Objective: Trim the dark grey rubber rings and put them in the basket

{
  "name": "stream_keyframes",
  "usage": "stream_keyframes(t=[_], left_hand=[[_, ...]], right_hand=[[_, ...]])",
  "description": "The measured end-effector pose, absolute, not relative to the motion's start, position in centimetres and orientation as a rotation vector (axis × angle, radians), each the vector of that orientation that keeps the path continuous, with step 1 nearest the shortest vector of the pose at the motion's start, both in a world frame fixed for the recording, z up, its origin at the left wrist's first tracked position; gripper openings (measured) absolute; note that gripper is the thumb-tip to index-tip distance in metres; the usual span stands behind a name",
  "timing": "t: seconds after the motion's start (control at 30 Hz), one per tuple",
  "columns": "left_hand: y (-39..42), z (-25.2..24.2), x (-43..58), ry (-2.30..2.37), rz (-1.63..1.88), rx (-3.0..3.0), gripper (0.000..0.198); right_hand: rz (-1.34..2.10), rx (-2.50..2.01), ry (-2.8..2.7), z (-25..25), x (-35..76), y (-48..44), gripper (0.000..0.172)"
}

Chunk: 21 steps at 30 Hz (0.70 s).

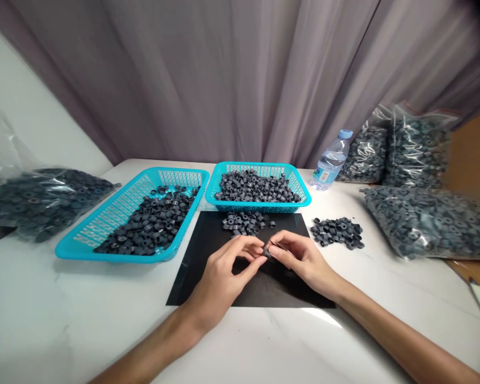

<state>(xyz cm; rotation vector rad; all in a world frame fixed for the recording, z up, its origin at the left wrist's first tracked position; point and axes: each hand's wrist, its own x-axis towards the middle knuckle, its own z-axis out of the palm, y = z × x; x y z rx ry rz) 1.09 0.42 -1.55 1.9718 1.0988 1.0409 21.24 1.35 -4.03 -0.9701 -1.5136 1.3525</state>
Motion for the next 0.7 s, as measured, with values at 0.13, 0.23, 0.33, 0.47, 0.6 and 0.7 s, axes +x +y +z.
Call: stream_keyframes(t=[0.13,0.23,0.33,0.47,0.6,0.7], left_hand=[[0.42,-1.59,1.25,1.069,1.037,1.922,0.014],[0.31,-1.64,1.33,1.063,1.050,1.894,0.011],[0.32,-1.48,1.45,1.071,1.054,1.847,0.012],[0.54,-1.22,1.42,1.083,1.044,1.708,0.015],[0.79,-1.08,1.19,1.085,1.021,1.601,0.015],[0.93,-0.93,1.14,1.068,0.989,1.550,0.014]], right_hand=[[1.363,-0.970,-1.503,-4.02,21.21,1.30,0.031],[1.353,-0.956,-1.489,-3.88,21.25,1.34,0.028],[1.360,-0.930,-1.486,-3.74,21.49,1.53,0.027],[1.409,-0.953,-1.472,-3.88,21.95,1.84,0.028],[1.412,-0.964,-1.465,-4.10,22.11,2.00,0.029],[1.407,-0.962,-1.467,-4.17,22.11,2.03,0.029]])
